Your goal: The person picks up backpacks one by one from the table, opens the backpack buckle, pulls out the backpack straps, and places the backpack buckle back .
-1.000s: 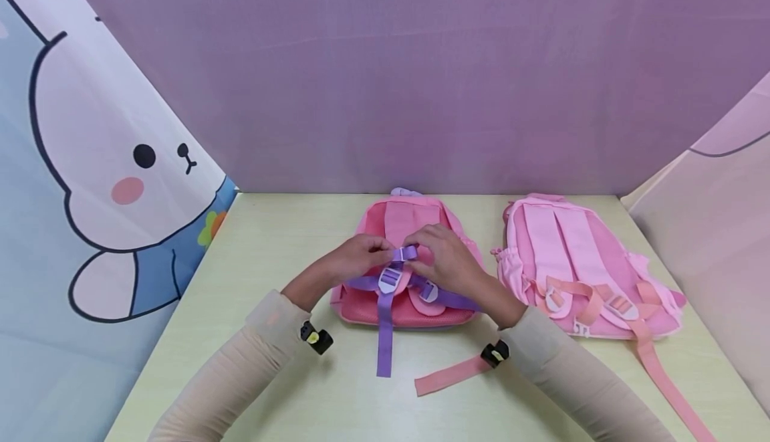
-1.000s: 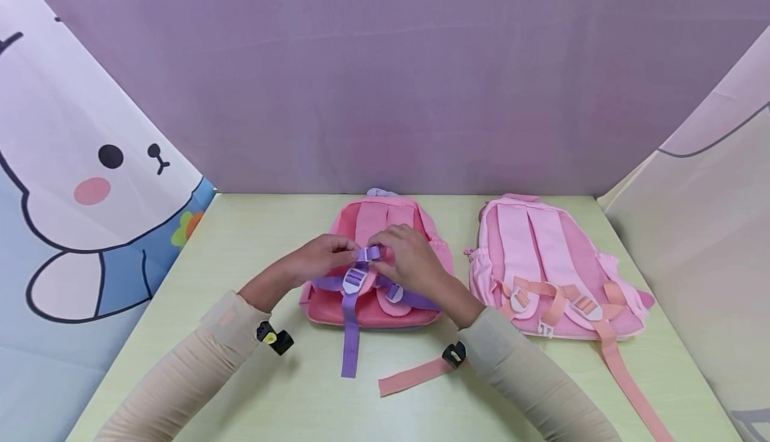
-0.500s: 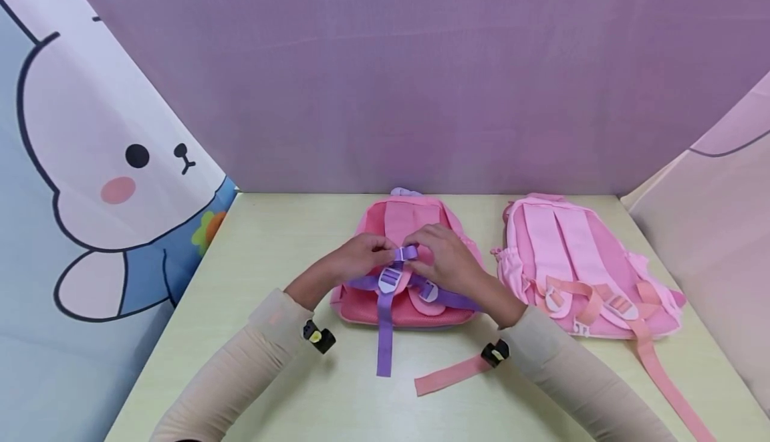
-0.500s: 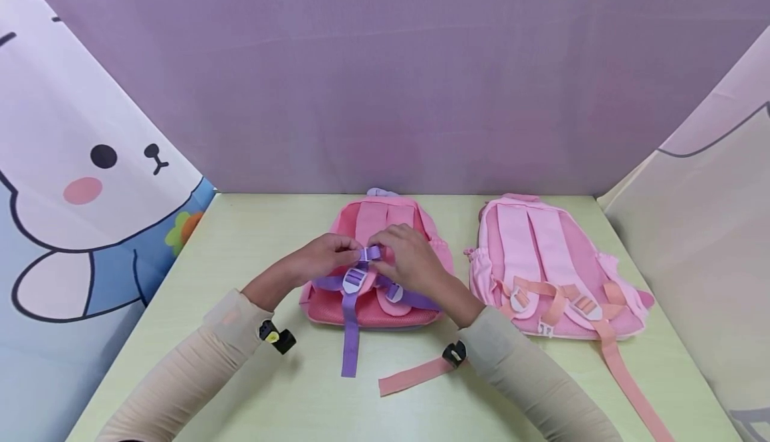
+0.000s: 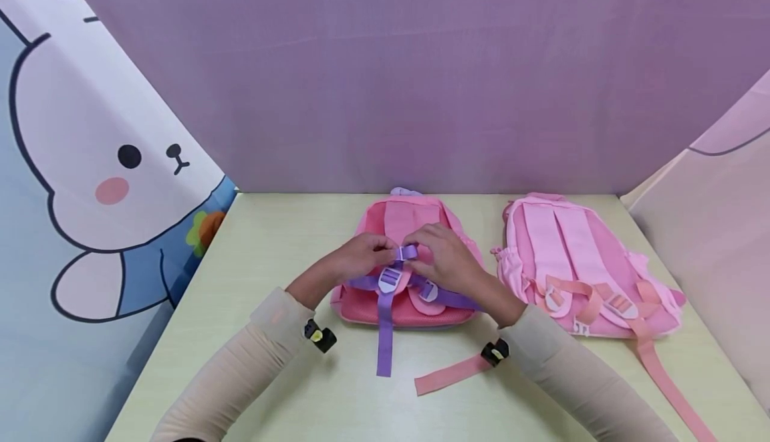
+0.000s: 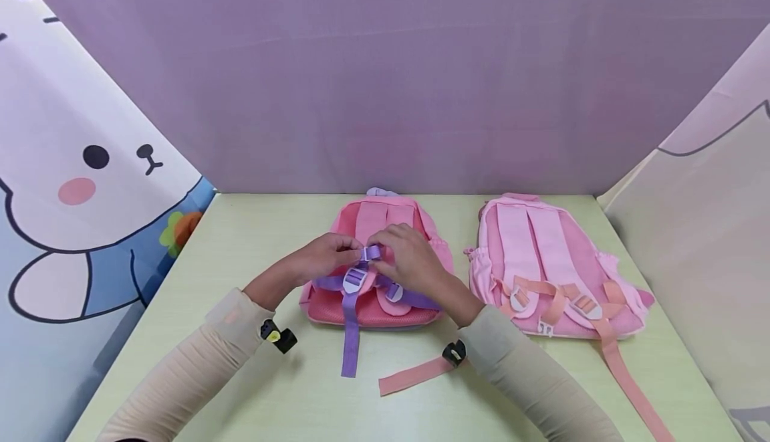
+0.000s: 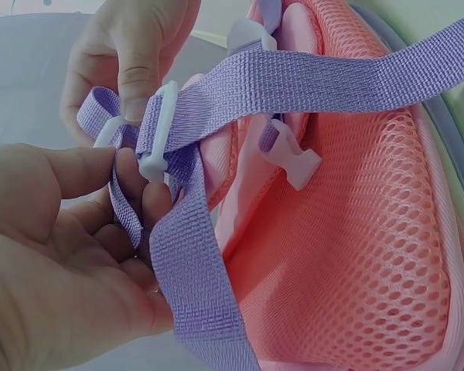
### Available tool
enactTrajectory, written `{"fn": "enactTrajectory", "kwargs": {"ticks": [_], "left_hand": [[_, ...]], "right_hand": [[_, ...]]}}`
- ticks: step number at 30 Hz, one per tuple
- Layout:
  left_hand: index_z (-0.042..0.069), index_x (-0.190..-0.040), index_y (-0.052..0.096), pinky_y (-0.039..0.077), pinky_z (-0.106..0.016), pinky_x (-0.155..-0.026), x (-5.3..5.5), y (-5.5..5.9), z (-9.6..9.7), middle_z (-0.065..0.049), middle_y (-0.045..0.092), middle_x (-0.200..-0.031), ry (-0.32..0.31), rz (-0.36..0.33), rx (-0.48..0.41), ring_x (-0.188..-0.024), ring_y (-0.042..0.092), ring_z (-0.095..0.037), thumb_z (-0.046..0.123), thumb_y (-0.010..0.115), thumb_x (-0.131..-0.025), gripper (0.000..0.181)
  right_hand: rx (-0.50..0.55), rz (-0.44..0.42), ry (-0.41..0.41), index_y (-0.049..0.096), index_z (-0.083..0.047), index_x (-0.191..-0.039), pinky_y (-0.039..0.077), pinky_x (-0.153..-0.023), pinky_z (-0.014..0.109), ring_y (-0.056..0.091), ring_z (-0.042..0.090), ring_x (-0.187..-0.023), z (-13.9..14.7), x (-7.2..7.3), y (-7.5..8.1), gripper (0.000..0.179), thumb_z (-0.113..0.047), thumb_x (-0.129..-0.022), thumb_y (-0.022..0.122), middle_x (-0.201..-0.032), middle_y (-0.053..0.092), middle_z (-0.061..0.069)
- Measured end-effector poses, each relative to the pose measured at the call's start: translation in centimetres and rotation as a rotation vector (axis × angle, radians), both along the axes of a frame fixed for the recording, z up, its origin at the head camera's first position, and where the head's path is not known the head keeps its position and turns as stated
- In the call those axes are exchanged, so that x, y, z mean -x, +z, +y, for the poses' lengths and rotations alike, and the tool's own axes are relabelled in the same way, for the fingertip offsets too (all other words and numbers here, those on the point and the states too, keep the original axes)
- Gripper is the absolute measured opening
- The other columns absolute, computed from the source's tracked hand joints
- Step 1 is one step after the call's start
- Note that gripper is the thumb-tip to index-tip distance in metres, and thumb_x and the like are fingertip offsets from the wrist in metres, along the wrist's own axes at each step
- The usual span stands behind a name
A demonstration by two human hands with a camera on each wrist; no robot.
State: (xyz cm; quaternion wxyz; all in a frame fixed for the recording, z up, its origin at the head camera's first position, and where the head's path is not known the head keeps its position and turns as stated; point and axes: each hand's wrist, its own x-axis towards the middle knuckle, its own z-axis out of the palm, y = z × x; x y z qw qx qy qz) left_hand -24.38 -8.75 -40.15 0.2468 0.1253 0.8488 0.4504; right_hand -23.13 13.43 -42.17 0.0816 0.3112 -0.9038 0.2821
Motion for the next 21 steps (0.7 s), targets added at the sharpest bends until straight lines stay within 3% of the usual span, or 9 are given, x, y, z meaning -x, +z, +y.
{"fn": "enactTrajectory", "kwargs": {"ticks": [21], "left_hand": [[0.016,-0.112,0.073,0.044,-0.032,-0.085,-0.13,0.15,-0.43,-0.005,0.065,-0.102,0.008,-0.026,-0.008,-0.103,0.054,-0.020,0.026,0.060,-0.103,0.019]], "right_hand": [[-0.004,-0.014,-0.009,0.070,-0.018,-0.116,0.052,-0.099,0.046,0.062,0.021,-0.111,-0.20,-0.12,0.05,0.034,-0.021,-0.085,0.084,-0.111,0.069,0.000]]}}
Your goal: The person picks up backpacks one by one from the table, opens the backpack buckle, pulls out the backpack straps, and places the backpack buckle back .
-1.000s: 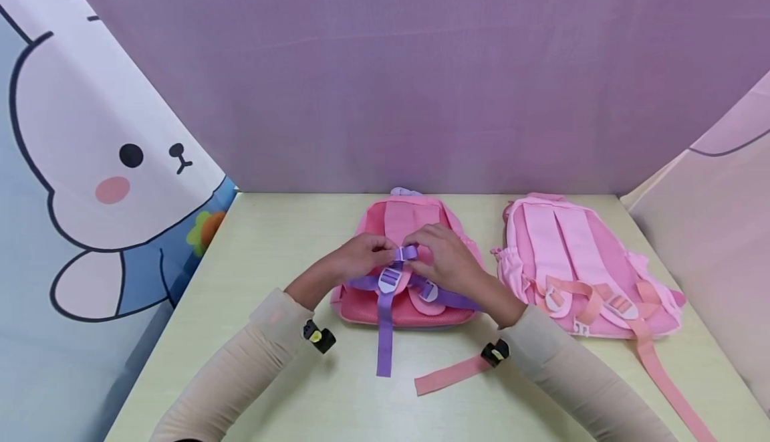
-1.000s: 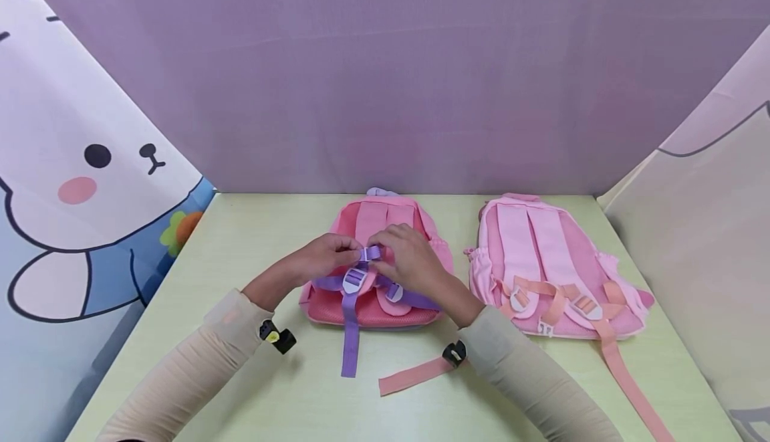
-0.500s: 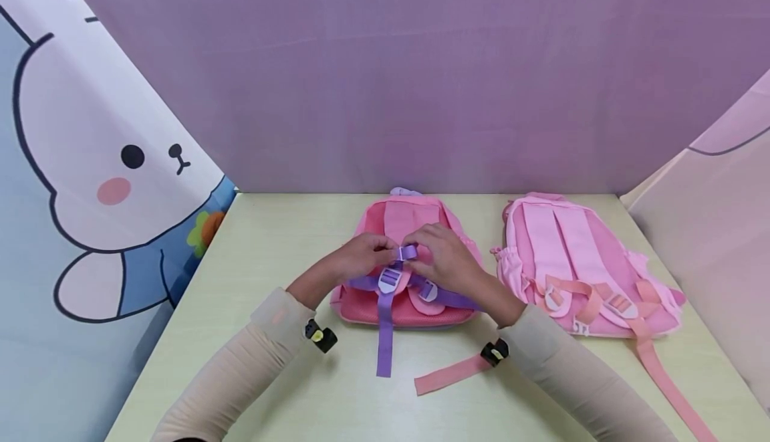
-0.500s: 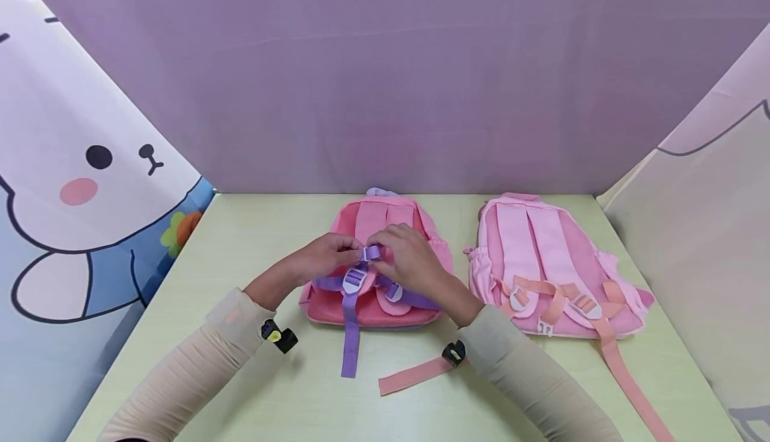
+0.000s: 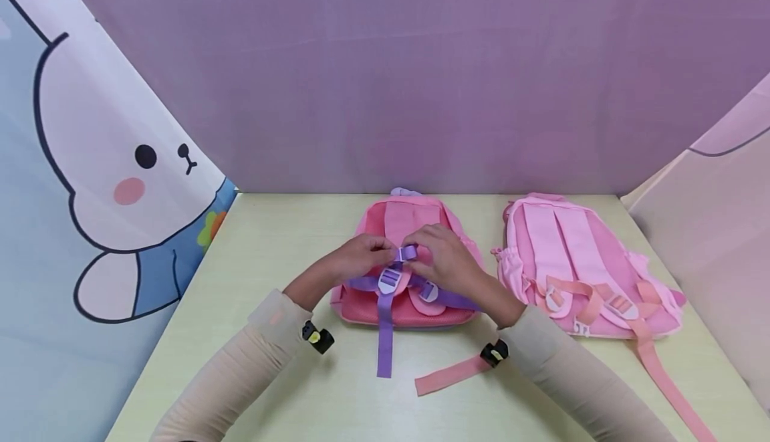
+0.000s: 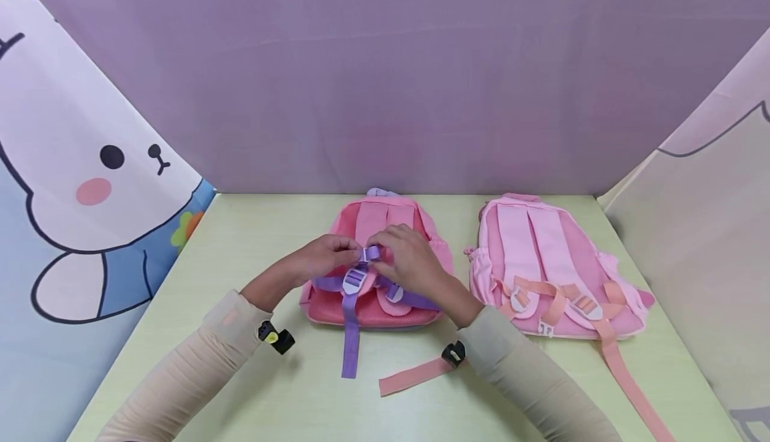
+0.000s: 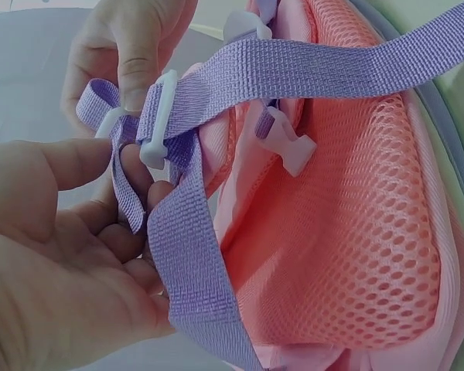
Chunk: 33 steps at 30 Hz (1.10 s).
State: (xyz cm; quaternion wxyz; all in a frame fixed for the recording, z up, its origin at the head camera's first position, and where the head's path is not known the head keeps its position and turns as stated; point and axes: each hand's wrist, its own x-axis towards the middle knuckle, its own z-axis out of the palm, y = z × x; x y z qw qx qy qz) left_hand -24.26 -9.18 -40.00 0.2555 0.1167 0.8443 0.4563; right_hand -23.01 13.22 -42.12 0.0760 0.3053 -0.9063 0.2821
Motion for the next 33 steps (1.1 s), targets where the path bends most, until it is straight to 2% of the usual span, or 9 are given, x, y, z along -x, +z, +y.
{"fn": "enactTrajectory", "kwargs": {"ticks": [10,33], "left_hand": [[0.013,-0.113,0.072,0.044,-0.033,-0.089,-0.07,-0.23,-0.39,-0.006,0.065,-0.105,0.019,-0.003,-0.024,-0.105,0.053,-0.021,0.021,0.059,-0.103,0.018],[0.013,-0.111,0.072,0.044,-0.032,-0.086,0.02,-0.11,0.01,-0.006,0.065,-0.102,0.006,0.017,-0.015,-0.102,0.054,-0.020,0.020,0.059,-0.103,0.017]], "right_hand": [[-0.004,-0.015,-0.004,0.070,-0.018,-0.116,0.051,-0.100,0.047,0.062,0.022,-0.112,0.00,-0.05,0.12,0.033,-0.021,-0.085,0.084,-0.111,0.069,0.001],[-0.008,-0.004,-0.009,0.070,-0.018,-0.116,0.052,-0.100,0.046,0.062,0.022,-0.111,0.06,0.00,0.12,0.034,-0.021,-0.085,0.084,-0.111,0.069,0.001]]}}
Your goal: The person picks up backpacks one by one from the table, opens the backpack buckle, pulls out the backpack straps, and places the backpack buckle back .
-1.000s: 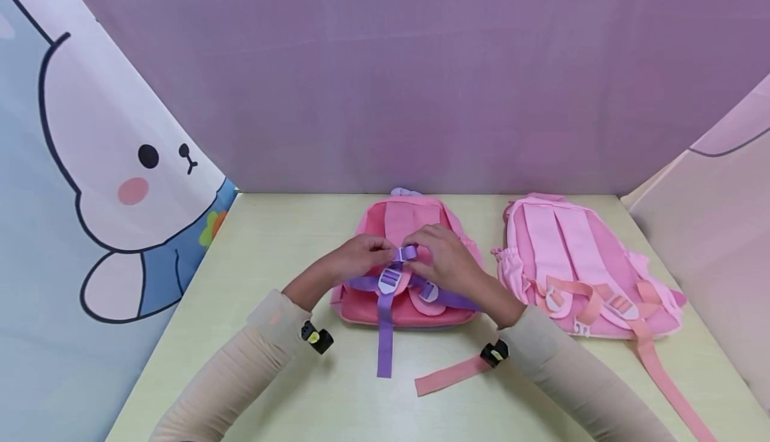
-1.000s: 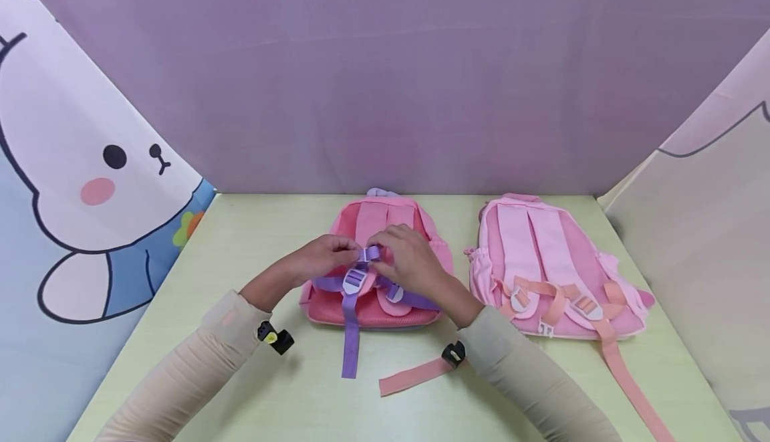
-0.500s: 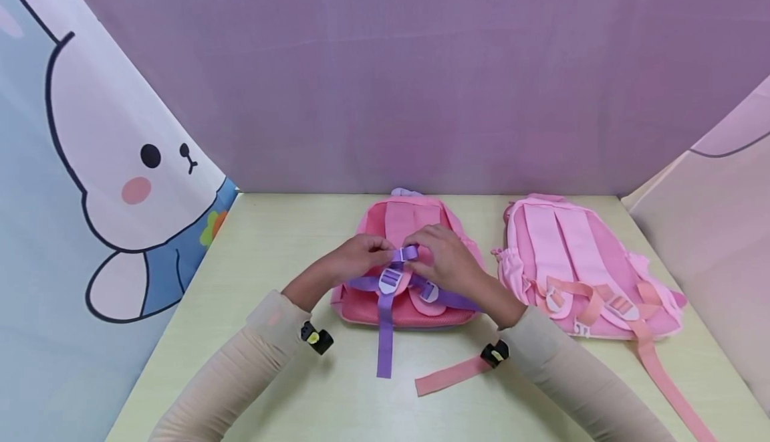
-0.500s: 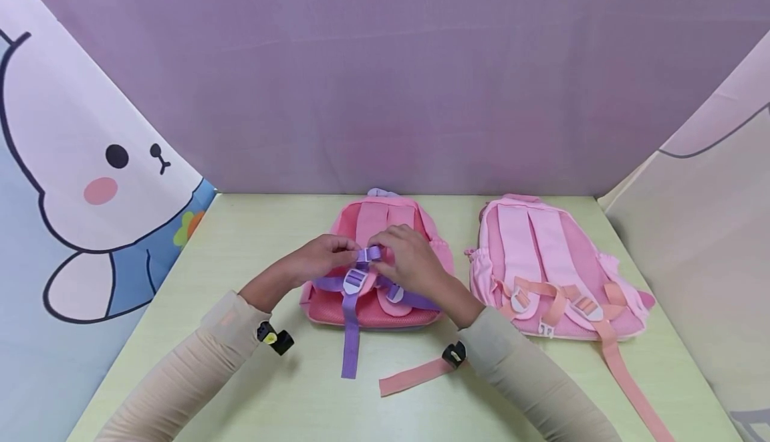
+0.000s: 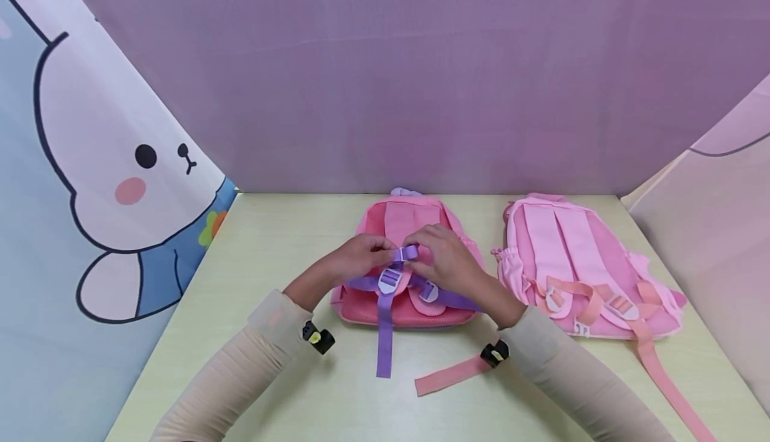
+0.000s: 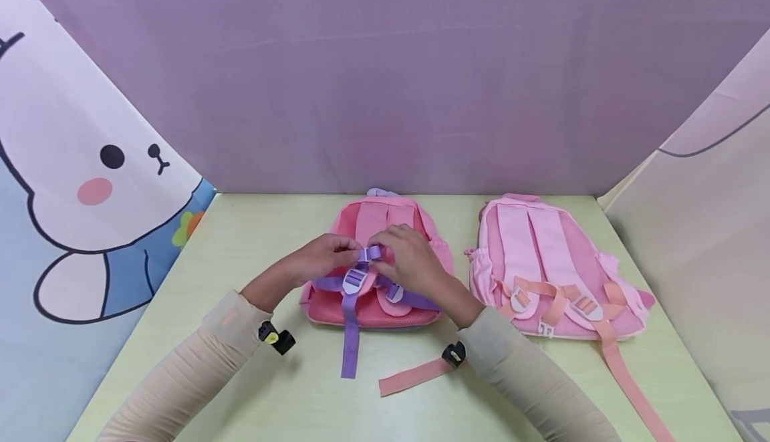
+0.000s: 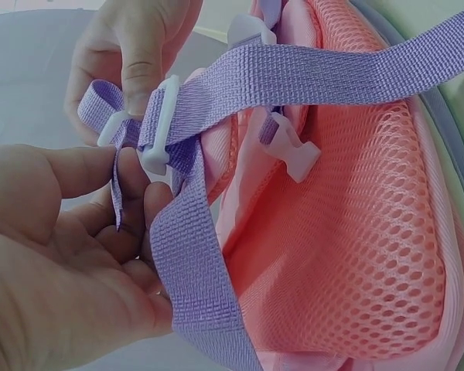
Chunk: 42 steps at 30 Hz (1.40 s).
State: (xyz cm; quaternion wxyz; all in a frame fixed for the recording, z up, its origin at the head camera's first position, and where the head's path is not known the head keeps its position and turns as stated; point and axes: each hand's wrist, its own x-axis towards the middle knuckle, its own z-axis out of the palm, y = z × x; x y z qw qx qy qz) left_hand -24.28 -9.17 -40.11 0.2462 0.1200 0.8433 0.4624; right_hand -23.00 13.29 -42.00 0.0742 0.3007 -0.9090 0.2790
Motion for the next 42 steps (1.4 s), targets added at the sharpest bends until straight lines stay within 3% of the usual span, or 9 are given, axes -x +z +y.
{"fn": "enactTrajectory", "kwargs": {"ticks": [30,42], "left_hand": [[0.014,-0.110,0.073,0.044,-0.032,-0.085,0.05,0.12,0.26,-0.006,0.065,-0.100,-0.008,0.005,0.006,-0.100,0.055,-0.020,0.020,0.060,-0.103,0.016],[0.016,-0.110,0.073,0.044,-0.033,-0.085,-0.12,0.24,0.42,-0.005,0.064,-0.100,0.004,0.014,0.029,-0.101,0.055,-0.020,0.021,0.060,-0.103,0.016]], "right_hand": [[0.002,0.015,0.012,0.070,-0.017,-0.116,0.051,-0.100,0.047,0.063,0.023,-0.112,0.03,0.15,-0.11,0.035,-0.021,-0.085,0.084,-0.111,0.069,0.002],[0.002,-0.016,-0.001,0.070,-0.018,-0.116,0.051,-0.102,0.048,0.062,0.023,-0.114,-0.12,-0.04,0.09,0.035,-0.022,-0.084,0.084,-0.112,0.069,0.001]]}}
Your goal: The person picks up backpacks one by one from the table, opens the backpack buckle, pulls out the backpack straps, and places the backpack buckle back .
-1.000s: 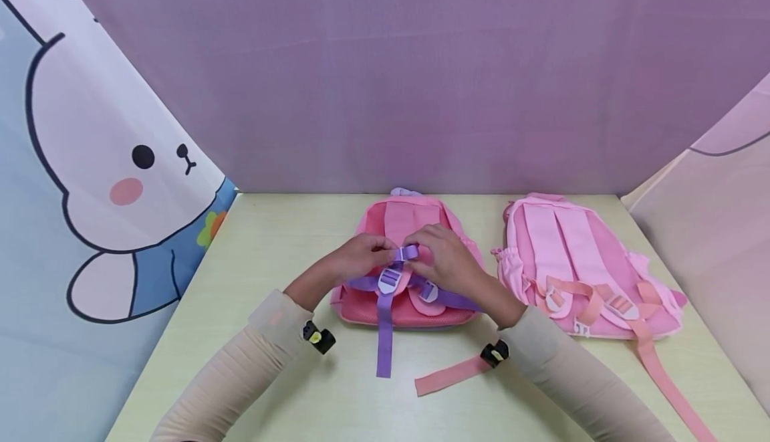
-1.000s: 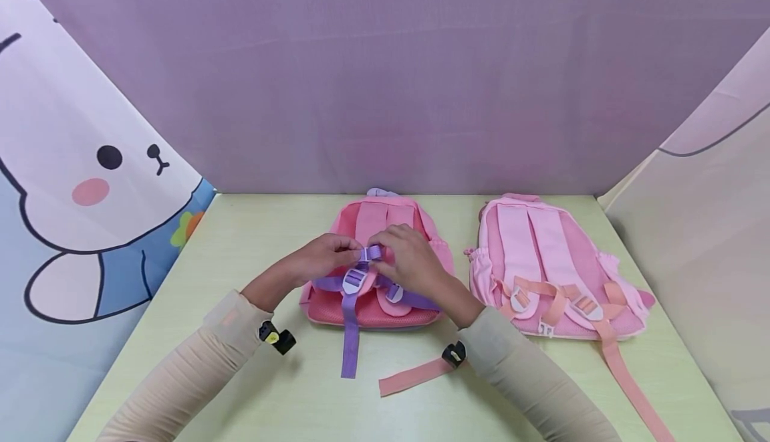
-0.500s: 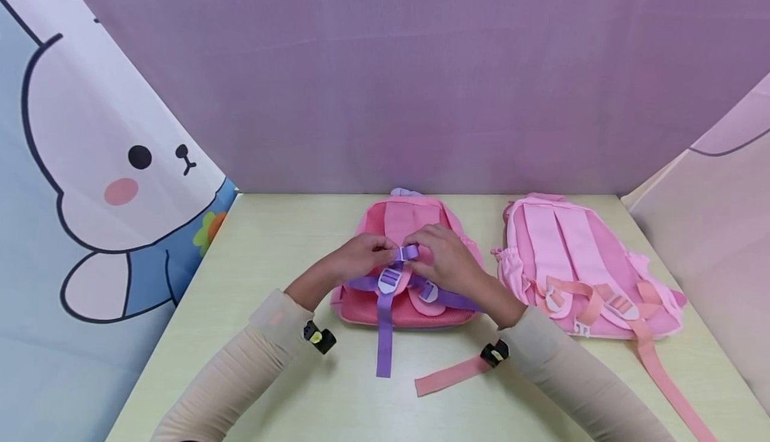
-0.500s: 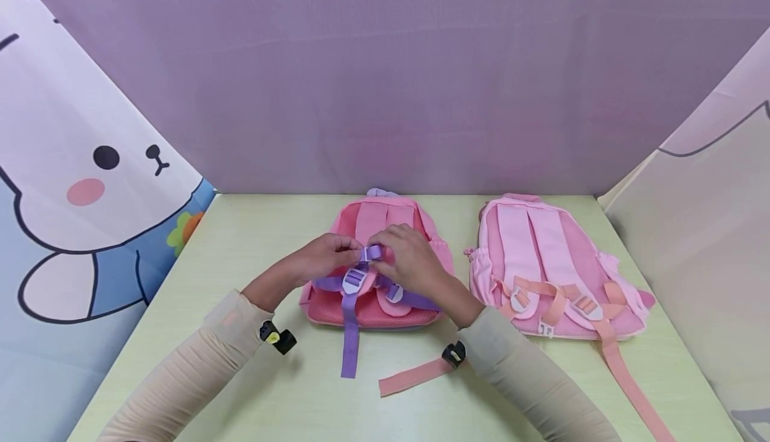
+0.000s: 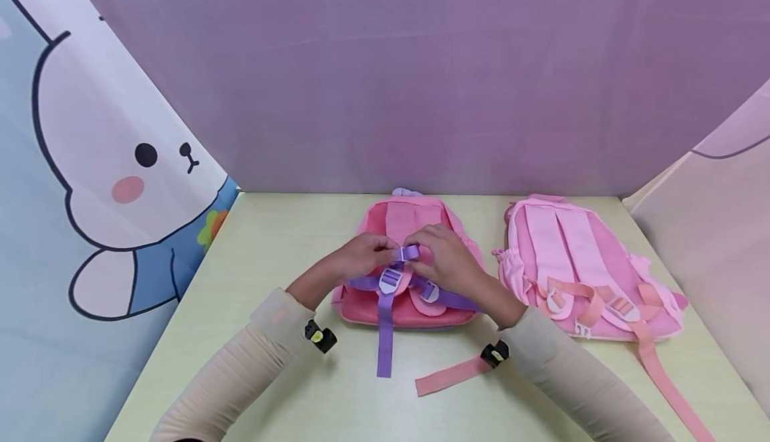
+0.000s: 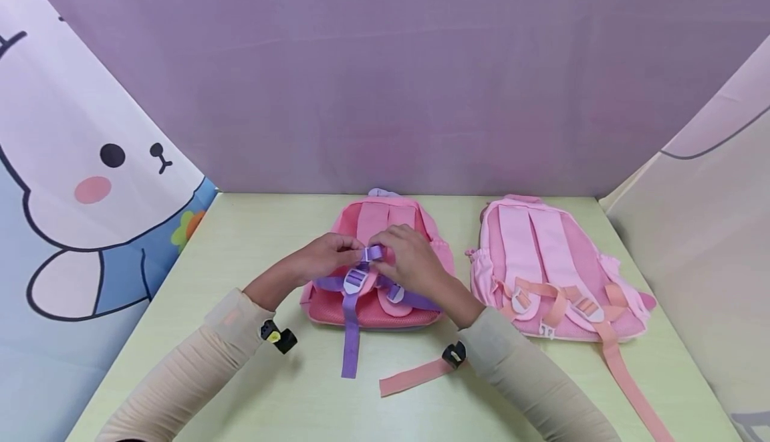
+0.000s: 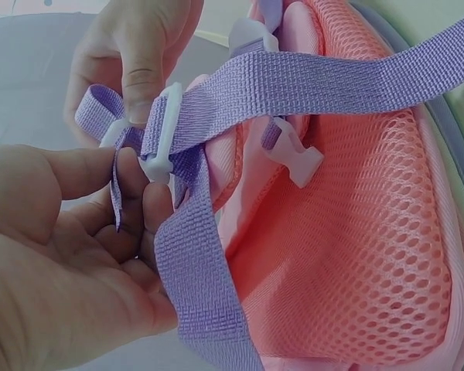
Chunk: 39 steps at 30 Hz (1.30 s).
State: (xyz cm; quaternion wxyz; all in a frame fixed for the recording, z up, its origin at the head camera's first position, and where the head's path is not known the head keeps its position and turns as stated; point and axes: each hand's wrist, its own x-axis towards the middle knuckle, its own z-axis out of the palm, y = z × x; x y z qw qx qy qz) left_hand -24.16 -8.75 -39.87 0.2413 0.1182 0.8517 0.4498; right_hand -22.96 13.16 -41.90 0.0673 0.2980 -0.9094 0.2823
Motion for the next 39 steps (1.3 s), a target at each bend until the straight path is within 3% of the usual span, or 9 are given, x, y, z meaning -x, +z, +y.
{"fn": "enactTrajectory", "kwargs": {"ticks": [25,39], "left_hand": [[0.017,-0.109,0.073,0.045,-0.031,-0.082,0.1,0.2,0.1,-0.004,0.064,-0.098,-0.023,-0.001,0.014,-0.099,0.055,-0.020,0.023,0.059,-0.103,0.016],[0.014,-0.114,0.073,0.047,-0.031,-0.087,0.0,-0.2,-0.9,-0.004,0.066,-0.104,-0.020,0.014,-0.003,-0.104,0.055,-0.020,0.022,0.059,-0.104,0.019]], "right_hand": [[-0.005,-0.016,-0.015,0.070,-0.018,-0.118,0.051,-0.103,0.048,0.061,0.023,-0.115,-0.1,-0.1,0.0,0.037,-0.022,-0.084,0.085,-0.114,0.070,0.002],[0.002,0.031,0.011,0.070,-0.017,-0.115,0.052,-0.099,0.047,0.062,0.023,-0.111,-0.1,0.1,-0.2,0.033,-0.022,-0.085,0.084,-0.110,0.069,0.002]]}}
